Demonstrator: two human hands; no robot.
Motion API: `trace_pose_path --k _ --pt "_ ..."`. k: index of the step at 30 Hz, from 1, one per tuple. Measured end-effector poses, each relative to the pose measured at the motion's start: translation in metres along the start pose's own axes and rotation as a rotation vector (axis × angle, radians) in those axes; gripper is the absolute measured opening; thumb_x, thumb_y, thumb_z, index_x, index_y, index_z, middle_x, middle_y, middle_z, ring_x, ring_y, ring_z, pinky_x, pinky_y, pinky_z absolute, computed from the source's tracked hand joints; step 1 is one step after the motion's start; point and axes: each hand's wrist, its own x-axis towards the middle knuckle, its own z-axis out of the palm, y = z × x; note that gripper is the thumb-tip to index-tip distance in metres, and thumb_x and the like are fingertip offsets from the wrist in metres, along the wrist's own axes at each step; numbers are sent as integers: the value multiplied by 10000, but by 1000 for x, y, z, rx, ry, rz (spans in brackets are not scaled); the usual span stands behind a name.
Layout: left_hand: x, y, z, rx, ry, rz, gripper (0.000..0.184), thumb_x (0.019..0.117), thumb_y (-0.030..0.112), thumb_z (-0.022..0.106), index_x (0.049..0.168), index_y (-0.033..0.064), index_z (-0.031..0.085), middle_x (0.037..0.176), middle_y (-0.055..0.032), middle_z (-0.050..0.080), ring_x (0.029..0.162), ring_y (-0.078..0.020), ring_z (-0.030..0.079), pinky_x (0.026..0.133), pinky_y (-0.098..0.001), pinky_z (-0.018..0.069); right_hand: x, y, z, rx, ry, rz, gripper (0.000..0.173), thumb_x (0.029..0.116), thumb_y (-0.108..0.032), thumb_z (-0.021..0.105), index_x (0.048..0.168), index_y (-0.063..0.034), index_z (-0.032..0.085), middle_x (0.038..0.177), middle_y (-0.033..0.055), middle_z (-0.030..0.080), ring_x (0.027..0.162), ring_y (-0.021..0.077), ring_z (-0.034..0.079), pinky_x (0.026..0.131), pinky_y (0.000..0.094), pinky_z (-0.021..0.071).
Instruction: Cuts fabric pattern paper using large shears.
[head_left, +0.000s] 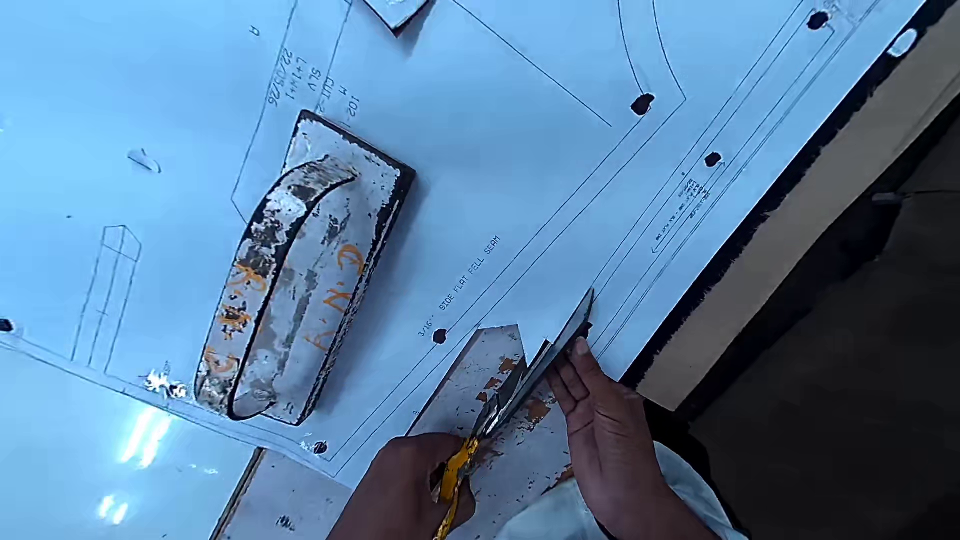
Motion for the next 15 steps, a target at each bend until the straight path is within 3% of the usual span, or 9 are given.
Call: trace_pose_path --k 2,5,15 --pt "-2 9 -6 -15 -56 -30 267 836 182 714 1042 17 756 958 -120 766 768 -232 734 667 -418 603 1 -3 1 7 1 28 103 998 -3 603 1085 37 644 944 119 750 853 189 758 837 299 629" --pt "-2 20 -4 25 -23 -39 262 829 161 725 1034 1 751 941 -143 748 767 -278 721 671 -466 591 1 -5 -1 31 -3 58 105 997 42 576 1088 51 627 938 133 745 842 193 761 829 298 633" --pt "14 42 -1 19 43 -16 225 837 145 707 1009 8 753 927 -133 752 777 -256 737 659 -435 609 -1 -10 1 37 -4 119 120 989 107 532 1070 49 597 918 136 757 821 198 770 823 304 637"
